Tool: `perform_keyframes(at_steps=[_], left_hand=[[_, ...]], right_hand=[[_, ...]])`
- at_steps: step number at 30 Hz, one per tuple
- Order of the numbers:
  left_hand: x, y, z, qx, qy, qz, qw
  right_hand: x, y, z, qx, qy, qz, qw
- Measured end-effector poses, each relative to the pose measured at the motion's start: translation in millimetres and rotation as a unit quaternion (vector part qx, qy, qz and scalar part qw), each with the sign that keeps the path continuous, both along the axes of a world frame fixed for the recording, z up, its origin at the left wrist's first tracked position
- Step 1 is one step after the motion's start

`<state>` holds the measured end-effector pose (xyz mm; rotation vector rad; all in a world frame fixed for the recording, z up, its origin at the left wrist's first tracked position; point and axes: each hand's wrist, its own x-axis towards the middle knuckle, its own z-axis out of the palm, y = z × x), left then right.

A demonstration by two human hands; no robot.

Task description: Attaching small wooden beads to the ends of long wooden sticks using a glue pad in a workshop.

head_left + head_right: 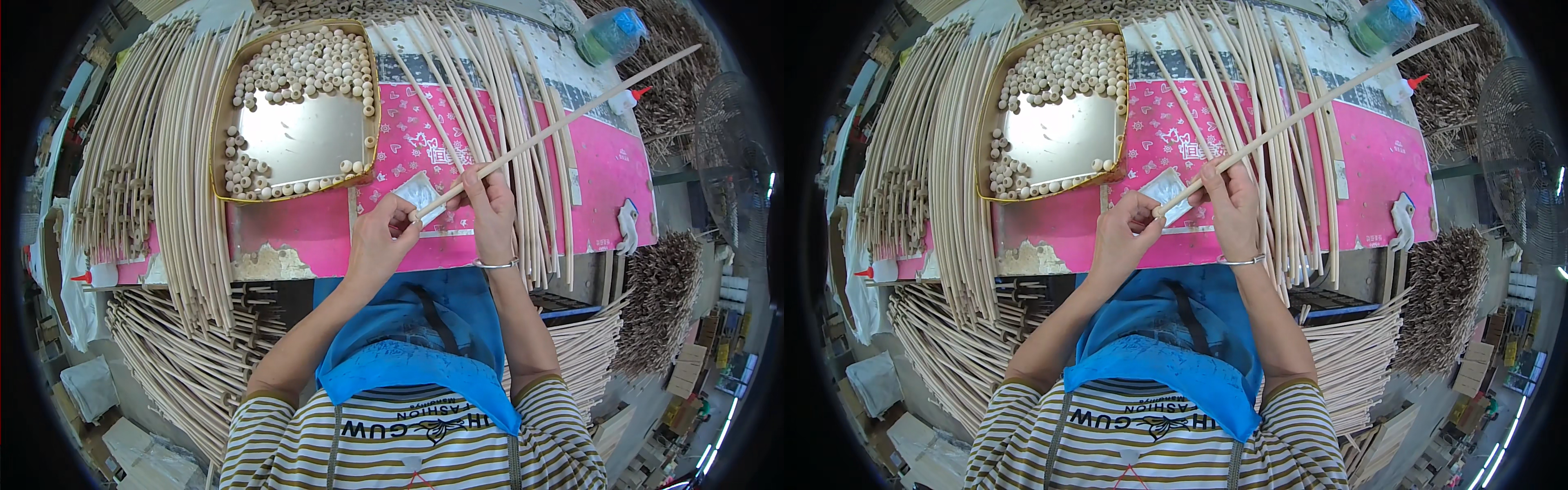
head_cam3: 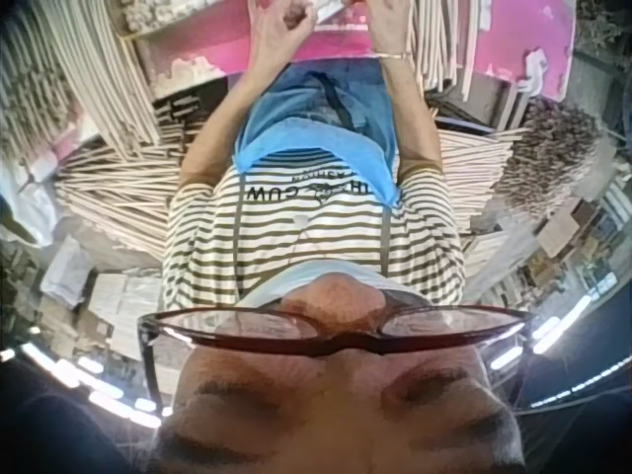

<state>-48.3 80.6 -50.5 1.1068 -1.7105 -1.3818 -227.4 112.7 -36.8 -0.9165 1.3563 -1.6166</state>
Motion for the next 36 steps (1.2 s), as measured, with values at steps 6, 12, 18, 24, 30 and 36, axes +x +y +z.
perform_keyframes(at_steps=[6, 12, 18, 24, 30, 36], left_hand=[[1, 1, 1, 0.033, 0.016, 0.000, 0.999], [8, 0, -1, -0.080, -0.016, -0.020, 0.996], [11, -6, 15, -0.138, -0.082, -0.056, 0.985], [2, -8, 28, -0.113, -0.043, -0.046, 0.992], [-19, -3, 22, 0.126, 0.232, -0.010, 0.964], [-4, -17, 30, 0.196, 0.331, 0.064, 0.921]], right_hand=[[6, 7, -1, -0.027, 0.028, -0.021, 0.999], [17, 15, -3, -0.061, 0.013, -0.058, 0.996], [19, 22, 2, -0.074, 0.046, -0.082, 0.993], [30, 25, 11, -0.100, -0.003, -0.135, 0.986], [38, 31, 15, -0.081, -0.025, -0.151, 0.985], [22, 92, 70, 0.080, 0.223, -0.039, 0.971]])
